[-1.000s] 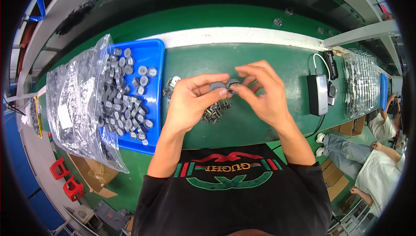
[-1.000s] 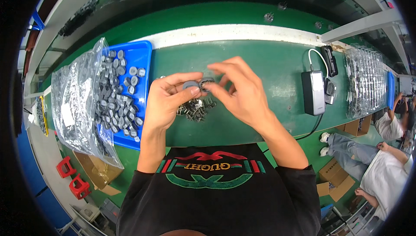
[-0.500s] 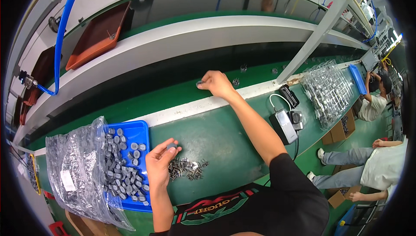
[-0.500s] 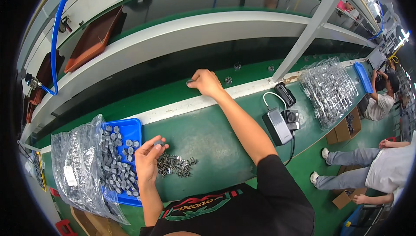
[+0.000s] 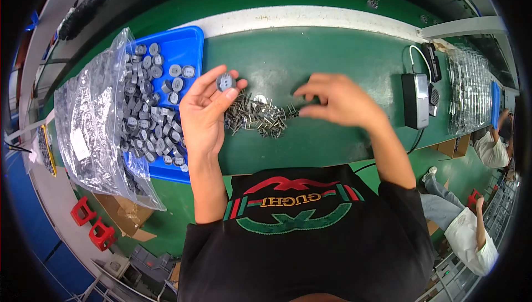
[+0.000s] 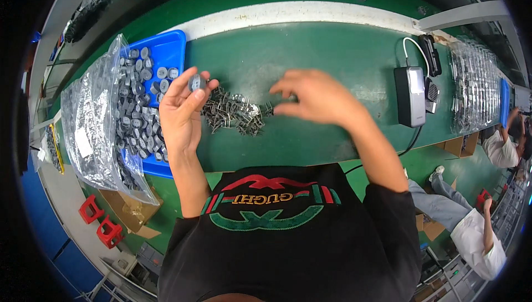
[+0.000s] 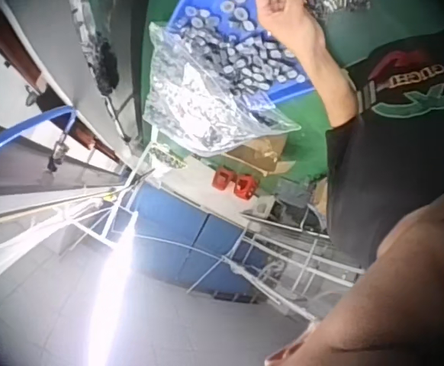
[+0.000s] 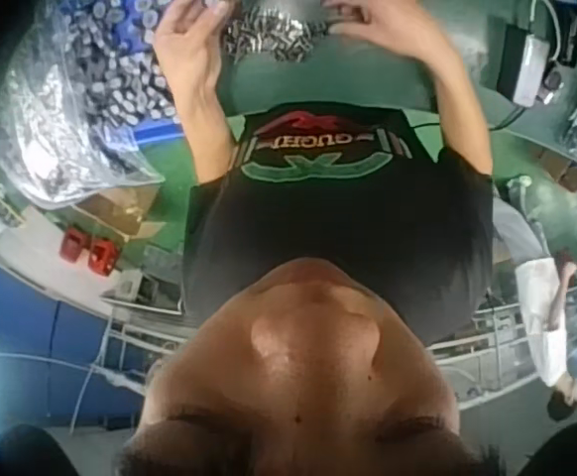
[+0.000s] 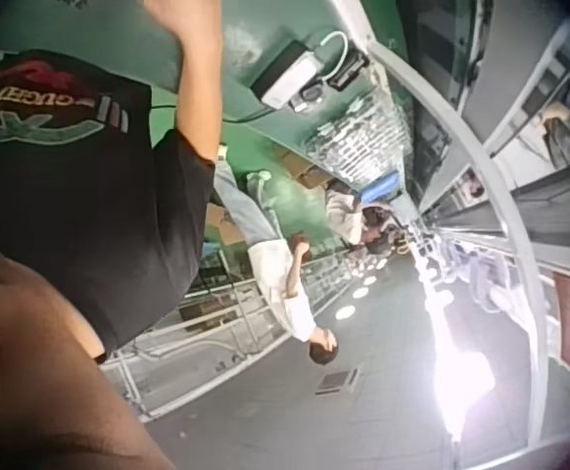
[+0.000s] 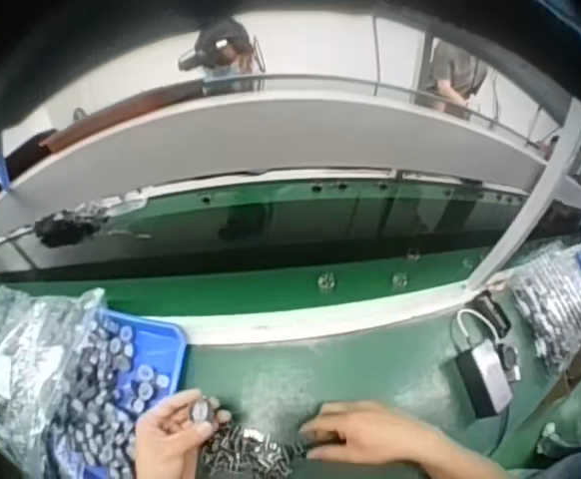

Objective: Assembling small metal pins into plastic connector housings on an industrial assembly line.

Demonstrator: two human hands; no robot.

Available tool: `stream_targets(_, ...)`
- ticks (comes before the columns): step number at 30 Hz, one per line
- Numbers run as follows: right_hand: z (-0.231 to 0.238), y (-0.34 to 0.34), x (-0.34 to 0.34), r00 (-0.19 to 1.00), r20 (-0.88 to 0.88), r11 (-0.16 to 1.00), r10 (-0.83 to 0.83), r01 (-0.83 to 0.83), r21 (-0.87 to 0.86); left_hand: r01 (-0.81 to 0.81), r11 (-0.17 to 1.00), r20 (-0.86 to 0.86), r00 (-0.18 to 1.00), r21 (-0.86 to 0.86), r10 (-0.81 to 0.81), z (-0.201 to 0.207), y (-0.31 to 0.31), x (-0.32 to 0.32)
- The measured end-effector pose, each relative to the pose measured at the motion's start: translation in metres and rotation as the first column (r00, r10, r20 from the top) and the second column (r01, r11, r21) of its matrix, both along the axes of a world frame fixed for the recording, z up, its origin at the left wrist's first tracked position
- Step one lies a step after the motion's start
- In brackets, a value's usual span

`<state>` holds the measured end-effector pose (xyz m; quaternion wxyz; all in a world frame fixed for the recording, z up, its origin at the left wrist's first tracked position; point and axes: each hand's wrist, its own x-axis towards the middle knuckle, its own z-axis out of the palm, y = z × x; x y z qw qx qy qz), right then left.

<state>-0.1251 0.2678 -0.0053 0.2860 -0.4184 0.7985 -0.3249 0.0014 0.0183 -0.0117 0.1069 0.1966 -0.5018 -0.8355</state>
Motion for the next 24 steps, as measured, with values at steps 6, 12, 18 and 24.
stream_targets(6, -0.038, 0.003, 0.039, 0.964, -0.231, 0.968, -0.129, 0.071, -0.241, 0.063, 0.997, 0.027, 0.998, 0.035, -0.064, 0.006, 0.016, -0.016)
stream_targets(12, -0.033, 0.013, 0.022, 0.736, -0.636, 0.966, -0.232, 0.101, -0.236, 0.085, 0.974, -0.026, 0.996, 0.208, -0.081, -0.007, 0.016, -0.019)
stream_targets(18, -0.040, 0.014, 0.028, 0.672, -0.598, 0.897, -0.436, 0.275, -0.345, 0.139, 0.961, -0.050, 0.990, 0.240, -0.130, -0.007, 0.028, -0.024)
stream_targets(24, -0.035, 0.012, 0.025, 0.622, -0.405, 0.738, -0.670, 0.496, -0.458, 0.229, 0.958, -0.063, 0.973, 0.175, -0.222, -0.007, 0.030, -0.024)
